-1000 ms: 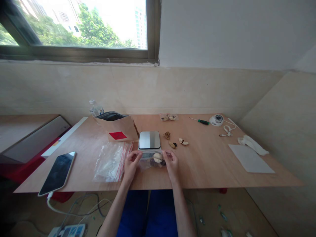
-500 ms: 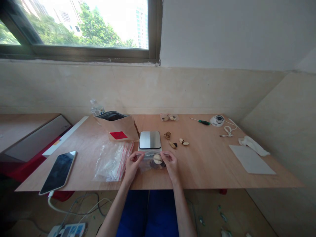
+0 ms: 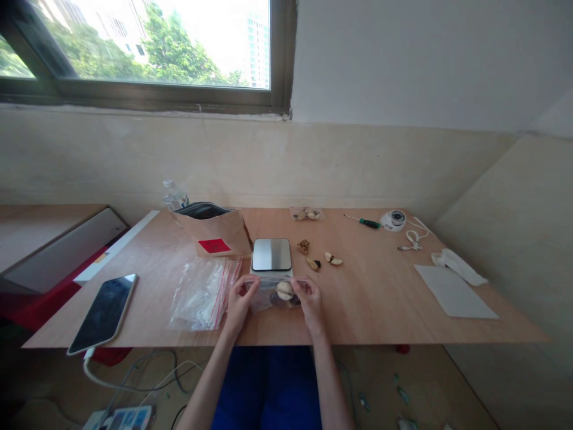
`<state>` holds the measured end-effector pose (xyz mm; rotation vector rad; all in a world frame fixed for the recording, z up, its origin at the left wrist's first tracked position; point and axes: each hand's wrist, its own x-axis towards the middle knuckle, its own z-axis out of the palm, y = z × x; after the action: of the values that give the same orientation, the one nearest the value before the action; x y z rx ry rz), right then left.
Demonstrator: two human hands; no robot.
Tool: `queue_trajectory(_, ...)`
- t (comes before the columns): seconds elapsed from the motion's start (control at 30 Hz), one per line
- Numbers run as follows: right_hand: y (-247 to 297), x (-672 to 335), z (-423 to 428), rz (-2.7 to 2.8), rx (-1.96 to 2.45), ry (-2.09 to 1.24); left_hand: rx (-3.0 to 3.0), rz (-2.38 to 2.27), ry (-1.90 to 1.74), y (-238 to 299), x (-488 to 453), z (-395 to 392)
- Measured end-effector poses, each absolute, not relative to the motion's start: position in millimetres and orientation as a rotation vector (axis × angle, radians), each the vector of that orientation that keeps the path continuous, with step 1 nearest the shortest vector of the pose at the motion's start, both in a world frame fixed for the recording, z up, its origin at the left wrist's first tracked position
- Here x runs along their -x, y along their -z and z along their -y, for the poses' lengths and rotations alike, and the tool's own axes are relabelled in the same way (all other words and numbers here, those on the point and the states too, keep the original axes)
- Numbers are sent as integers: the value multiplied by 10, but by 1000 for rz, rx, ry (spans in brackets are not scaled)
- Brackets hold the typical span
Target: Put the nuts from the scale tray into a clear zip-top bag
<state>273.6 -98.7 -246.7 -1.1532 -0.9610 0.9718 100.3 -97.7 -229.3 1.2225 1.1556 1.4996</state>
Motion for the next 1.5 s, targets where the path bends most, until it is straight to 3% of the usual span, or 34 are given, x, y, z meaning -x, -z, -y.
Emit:
queue_trajectory(0.27, 2508, -2661, 975, 996, 1170, -1027, -1198, -1131, -1491, 2367, -985, 965)
queue_trajectory(0.73, 2505, -2582, 973, 984, 1212, -839, -1302, -1173, -1587, 2372, -969, 959)
queue_trajectory(1.1, 2486, -2620, 999, 1099, 1124, -1010, -1194, -1099, -1370, 2360, -971, 986)
queue_trajectory(1.5, 2479, -2552, 993, 1084, 1181, -900, -1289, -1155, -1503, 2349, -1020, 1009)
